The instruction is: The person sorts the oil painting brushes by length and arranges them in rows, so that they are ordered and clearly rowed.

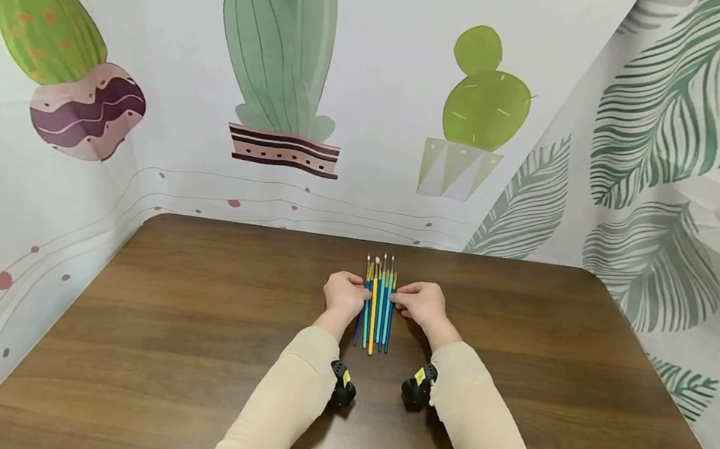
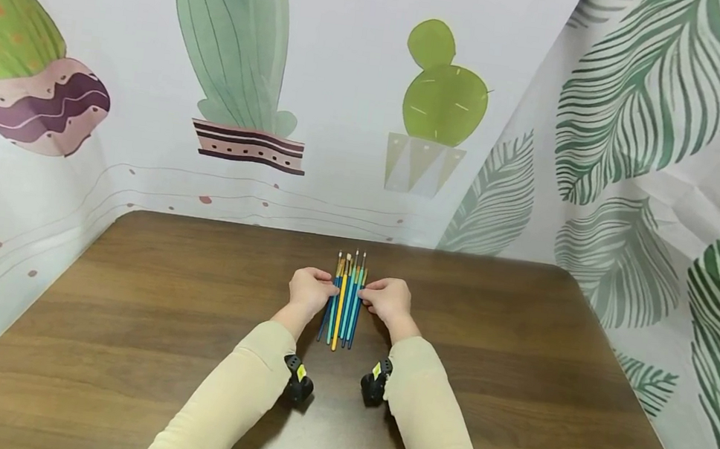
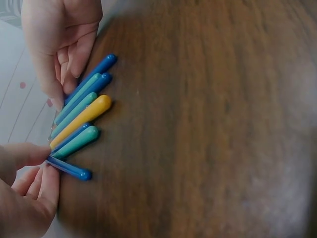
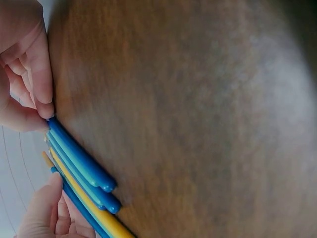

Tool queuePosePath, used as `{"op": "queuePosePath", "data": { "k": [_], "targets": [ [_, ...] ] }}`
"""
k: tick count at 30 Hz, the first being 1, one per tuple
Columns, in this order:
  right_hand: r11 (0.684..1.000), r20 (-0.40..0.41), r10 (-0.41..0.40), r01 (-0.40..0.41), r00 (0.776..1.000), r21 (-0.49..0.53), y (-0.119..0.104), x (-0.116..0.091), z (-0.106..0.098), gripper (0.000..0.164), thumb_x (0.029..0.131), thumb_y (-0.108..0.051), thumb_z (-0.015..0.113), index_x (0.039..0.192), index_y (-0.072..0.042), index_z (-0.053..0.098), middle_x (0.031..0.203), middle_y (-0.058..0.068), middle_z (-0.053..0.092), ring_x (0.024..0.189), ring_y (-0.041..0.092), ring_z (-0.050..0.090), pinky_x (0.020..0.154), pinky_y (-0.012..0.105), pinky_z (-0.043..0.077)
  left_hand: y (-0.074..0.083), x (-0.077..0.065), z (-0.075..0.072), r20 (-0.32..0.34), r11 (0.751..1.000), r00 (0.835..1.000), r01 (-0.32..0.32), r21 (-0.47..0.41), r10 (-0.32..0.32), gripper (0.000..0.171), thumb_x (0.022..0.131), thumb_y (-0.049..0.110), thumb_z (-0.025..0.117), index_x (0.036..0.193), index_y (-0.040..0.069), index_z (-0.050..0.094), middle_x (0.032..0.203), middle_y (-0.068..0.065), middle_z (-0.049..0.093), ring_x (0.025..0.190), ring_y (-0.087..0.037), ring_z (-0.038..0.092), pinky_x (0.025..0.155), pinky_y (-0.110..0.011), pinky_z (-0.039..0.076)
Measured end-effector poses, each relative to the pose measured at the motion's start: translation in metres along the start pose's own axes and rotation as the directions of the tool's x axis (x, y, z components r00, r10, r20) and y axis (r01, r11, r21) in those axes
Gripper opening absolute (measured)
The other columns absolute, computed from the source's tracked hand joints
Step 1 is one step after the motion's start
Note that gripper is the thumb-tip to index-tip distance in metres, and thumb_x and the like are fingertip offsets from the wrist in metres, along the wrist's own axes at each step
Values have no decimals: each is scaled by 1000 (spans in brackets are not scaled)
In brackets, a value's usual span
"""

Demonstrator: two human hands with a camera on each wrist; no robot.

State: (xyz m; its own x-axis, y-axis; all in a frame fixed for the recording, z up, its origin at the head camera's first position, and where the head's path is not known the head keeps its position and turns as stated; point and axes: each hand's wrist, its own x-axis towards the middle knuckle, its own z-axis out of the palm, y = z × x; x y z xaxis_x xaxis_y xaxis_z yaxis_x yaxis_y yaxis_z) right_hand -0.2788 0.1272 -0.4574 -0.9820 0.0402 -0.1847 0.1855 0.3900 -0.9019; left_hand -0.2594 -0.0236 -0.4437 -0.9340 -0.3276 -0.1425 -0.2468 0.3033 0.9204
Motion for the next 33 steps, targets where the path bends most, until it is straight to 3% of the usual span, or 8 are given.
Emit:
{"op": "queuePosePath", "data": {
  "k": [15,22,28,33],
  "targets": [
    [1000,-5,8,-8,1000,13,3,3,-1,26,78,-12,76,96,5,69,82,12,71,64,8,63,65,28,58,-4,10,-10,5,991,997,71,-112,-71,16,76,2,71,93,1,71,102,-17,65,95,-28,60,80,-37,53],
    [1000,-5,4,-4,1000,-2,2,2,0,25,78,-13,76,95,3,70,83,12,71,65,9,63,66,28,58,-10,22,-22,-20,983,998,59,-174,-64,18,75,-1,70,93,0,71,94,-19,68,73,-20,64,65,-29,54],
    [1000,-2,2,-2,1000,18,1,0,-1,24,78,-12,76,94,5,69,78,10,70,63,9,63,64,27,58,-10,31,-35,-17,972,998,49,-228,-55,20,76,-4,69,96,-3,70,98,-21,66,67,-17,64,64,-27,55],
    [1000,-1,-1,1,1000,28,2,-1,-1,24,78,-11,75,95,5,69,77,10,70,63,9,62,64,27,58,-12,42,-47,-38,977,998,40,-210,-49,22,75,-5,69,97,-3,70,92,-17,67,61,-13,62,58,-22,53]
  ]
}}
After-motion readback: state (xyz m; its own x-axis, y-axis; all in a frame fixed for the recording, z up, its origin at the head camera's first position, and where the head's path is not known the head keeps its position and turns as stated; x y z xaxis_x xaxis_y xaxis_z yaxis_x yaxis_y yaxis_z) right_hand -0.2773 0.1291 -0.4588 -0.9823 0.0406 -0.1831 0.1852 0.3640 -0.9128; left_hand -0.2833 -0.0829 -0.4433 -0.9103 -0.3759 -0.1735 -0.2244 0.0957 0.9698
